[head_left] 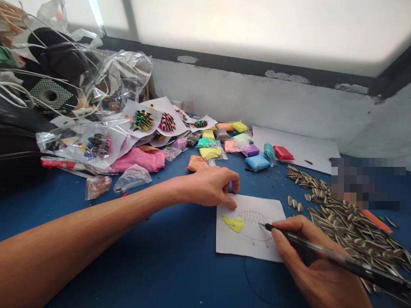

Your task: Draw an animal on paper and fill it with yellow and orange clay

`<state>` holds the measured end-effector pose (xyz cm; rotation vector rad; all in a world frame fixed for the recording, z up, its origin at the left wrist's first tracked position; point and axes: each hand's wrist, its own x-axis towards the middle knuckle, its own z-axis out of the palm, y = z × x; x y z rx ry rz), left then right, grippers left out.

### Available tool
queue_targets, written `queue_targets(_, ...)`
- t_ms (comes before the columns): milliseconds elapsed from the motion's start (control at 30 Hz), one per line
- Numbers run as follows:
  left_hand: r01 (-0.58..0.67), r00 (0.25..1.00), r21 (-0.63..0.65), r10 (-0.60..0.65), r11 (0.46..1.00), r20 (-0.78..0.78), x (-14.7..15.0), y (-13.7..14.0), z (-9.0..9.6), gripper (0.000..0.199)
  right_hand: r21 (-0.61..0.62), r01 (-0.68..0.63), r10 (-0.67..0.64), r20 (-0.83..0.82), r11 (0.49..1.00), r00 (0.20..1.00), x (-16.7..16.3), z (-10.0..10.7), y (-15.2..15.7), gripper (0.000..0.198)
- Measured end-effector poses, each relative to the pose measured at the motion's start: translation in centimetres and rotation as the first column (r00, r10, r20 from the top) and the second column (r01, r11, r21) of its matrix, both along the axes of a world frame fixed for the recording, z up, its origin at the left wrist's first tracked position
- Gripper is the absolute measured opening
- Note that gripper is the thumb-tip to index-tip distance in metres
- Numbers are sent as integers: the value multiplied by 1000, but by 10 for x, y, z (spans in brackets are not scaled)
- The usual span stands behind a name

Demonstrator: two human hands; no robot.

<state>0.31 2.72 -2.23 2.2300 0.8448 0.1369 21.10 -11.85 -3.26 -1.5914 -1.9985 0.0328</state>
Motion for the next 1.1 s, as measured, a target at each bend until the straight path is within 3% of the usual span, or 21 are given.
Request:
queue_targets(500,-9,1000,3,9,1000,-1,0,1,-3,37,67,57,-62,72,996,995,7,2,1,10)
queue_targets(767,-15,1000,14,15,1000,4,1,-2,-2,35,-28,168,-170,-87,985,982,-5,-2,-4,18)
queue_targets(1100,-16,1000,12,16,1000,0,1,0,-4,34,-9,115,-115,-110,993,987,-2,-5,-1,16)
